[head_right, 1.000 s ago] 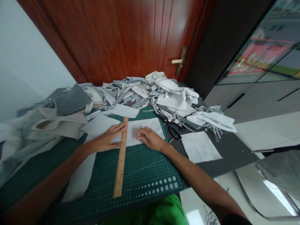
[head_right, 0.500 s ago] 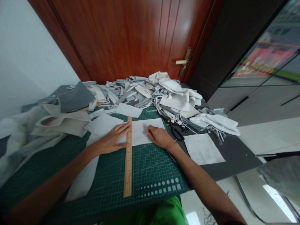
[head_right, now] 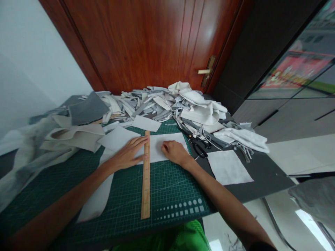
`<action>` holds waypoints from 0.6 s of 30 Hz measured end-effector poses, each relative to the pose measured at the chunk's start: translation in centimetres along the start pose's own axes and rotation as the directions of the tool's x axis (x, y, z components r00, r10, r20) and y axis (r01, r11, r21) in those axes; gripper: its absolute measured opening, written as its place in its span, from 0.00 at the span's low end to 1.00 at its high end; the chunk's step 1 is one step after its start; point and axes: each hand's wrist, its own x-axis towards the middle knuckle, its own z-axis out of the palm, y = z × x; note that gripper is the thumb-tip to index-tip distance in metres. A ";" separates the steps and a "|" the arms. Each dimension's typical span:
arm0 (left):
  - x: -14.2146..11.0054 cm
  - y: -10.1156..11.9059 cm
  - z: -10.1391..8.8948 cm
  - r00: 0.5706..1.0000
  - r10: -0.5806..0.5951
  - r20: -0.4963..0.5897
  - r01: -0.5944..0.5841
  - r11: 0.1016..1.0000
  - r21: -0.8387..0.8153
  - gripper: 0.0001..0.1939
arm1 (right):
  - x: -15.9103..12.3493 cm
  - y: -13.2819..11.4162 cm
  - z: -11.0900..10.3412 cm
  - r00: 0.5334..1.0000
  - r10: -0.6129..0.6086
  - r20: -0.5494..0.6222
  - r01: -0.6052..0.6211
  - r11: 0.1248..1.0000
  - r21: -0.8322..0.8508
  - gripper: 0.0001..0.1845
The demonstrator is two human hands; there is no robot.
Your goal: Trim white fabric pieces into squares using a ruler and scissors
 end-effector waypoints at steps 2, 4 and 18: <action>0.0 -0.1 0.2 1.000 -0.005 -0.021 0.006 1.000 0.006 0.38 | 1.8 -1.2 0.0 1.000 0.013 0.002 -0.013 1.000 0.010 0.19; 0.0 -0.2 0.3 0.999 -0.011 -0.031 0.012 1.000 0.018 0.41 | 4.0 -2.4 0.1 0.999 0.046 -0.010 -0.046 0.999 0.003 0.20; 0.1 -0.5 0.5 0.999 -0.050 -0.008 0.050 0.998 0.032 0.40 | 9.3 -5.7 1.3 0.990 0.141 0.007 -0.138 0.979 -0.149 0.24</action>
